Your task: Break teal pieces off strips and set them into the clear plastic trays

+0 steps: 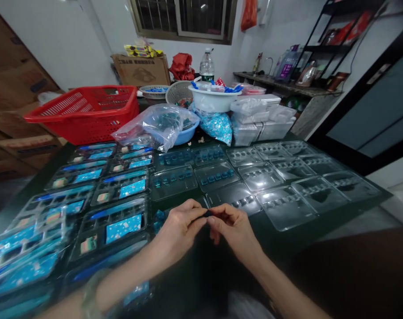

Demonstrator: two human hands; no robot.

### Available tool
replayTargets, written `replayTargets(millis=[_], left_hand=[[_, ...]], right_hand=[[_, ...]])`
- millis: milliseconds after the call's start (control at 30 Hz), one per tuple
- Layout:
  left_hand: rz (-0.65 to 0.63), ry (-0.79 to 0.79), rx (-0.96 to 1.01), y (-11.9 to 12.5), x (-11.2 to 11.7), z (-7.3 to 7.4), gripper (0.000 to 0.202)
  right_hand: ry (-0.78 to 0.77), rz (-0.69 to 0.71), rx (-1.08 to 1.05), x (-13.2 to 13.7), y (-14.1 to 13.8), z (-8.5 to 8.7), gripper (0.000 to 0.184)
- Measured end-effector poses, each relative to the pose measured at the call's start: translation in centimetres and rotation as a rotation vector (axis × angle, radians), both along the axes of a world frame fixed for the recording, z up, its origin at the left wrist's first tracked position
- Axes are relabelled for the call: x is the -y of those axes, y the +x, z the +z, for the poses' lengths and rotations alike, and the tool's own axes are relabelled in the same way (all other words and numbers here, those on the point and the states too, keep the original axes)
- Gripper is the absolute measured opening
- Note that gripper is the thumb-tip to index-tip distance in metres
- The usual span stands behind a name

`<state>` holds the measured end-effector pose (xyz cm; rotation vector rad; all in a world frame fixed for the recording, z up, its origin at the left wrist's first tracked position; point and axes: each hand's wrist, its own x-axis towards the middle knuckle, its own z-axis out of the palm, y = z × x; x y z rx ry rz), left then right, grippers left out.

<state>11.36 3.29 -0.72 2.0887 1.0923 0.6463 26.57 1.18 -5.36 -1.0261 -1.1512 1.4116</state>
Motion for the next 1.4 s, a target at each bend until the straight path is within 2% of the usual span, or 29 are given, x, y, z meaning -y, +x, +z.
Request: replayTargets(millis=[100,267,367,533,767,900,1067,1200,1300,1400], left_hand=[[-0.062,0.043,-0.067,0.0,0.0,-0.4,0.024],[-0.082,0.009,-0.103,0.0,0.3,0.1,0.024],[-0.079,0.0,-0.133,0.1,0.5,0.2,0.026],[-0.004,0.155,-0.203,0.4,1.0,-0.6,0.02],[-0.062,0.235,-0.345,0.7,1.0,-0.7,0.021],[-0.048,0.262,-0.338,0.7,0.8,-0.8,0.021],[-0.026,0.334,-0.301,0.6,0.9,-0.9,0.02],[-0.02,0.232,-0.308,0.5,0.8,-0.7,0.021],[-0.027,0.105,-0.275,0.2,0.6,-0.6,0.025],[-0.054,0.095,-0.207,0.0,0.3,-0.6,0.027]], right_hand=[[-0.043,0.06,-0.044,0.1,0.7,-0.2,0.02],[-0.054,0.079,-0.083,0.1,0.9,-0.2,0.018],[-0.052,0.049,-0.03,0.2,0.8,-0.4,0.019],[-0.046,-0.065,0.145,0.3,0.6,-0.5,0.019],[0.046,-0.051,0.268,0.3,0.4,-0.6,0.009],[0.125,-0.099,0.303,0.0,-0.1,-1.3,0.009],[0.097,-0.1,0.254,-0.5,-0.8,-1.5,0.009],[0.096,-0.124,0.232,-0.5,-1.0,-1.2,0.006],[0.054,-0.043,0.187,-0.2,-0.8,-1.1,0.009],[-0.003,0.039,0.082,-0.1,-0.5,-1.2,0.014]])
